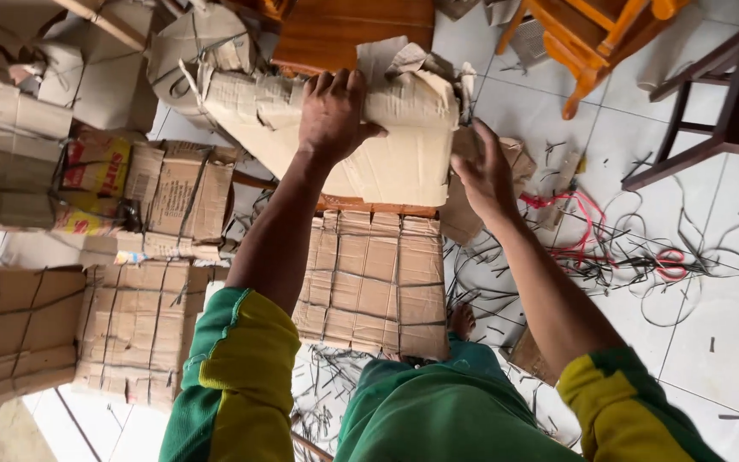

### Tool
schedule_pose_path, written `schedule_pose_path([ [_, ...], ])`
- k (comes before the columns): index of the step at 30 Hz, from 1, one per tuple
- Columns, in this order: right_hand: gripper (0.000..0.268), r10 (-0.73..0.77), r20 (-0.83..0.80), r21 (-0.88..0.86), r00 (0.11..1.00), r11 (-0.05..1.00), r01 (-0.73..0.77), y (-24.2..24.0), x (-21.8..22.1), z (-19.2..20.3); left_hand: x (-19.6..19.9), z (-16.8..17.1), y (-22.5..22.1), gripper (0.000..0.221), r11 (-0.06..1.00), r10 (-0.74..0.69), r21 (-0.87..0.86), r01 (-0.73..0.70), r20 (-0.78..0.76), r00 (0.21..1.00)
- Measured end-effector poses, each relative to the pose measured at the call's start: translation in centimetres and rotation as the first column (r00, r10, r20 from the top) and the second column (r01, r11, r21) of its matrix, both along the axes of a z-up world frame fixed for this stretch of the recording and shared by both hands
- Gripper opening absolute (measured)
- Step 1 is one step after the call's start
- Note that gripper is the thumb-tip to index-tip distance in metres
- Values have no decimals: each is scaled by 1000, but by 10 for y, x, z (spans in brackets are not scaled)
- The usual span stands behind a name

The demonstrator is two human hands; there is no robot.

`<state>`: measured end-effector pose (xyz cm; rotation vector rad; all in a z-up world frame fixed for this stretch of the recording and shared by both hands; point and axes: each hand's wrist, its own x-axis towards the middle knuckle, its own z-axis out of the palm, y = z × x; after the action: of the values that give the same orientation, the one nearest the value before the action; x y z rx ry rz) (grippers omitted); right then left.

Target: The person flattens and stacks cardboard pieces on a wooden chair, then secures the stack with black plastic strapping. The person ties the strapping by hand to form a compact bundle.

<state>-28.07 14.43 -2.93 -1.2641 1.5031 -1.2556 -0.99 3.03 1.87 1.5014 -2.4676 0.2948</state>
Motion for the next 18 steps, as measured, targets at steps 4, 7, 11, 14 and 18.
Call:
schedule_pose_path([
  [4,76,220,-173,-106,960,965,-240,-30,31,20,3,-7,-4,93,999,-12,33,12,-8,1000],
  [7,66,89,-305,-264,948,949,-174,-42,33,-5,6,-11,-3,97,999,-21,-37,21,-15,1000],
  [11,66,34,-379,-177,925,978,-109,-43,41,-17,11,-17,-5,99,999,-36,-17,36,-3,999],
  [14,65,-38,-393,-234,919,970,-60,-40,50,-15,14,-21,-9,99,991,-62,-122,59,-18,998],
  [18,58,-37,-332,-181,943,983,-25,-37,62,-13,18,-31,-15,102,989,-85,-121,82,-19,996],
])
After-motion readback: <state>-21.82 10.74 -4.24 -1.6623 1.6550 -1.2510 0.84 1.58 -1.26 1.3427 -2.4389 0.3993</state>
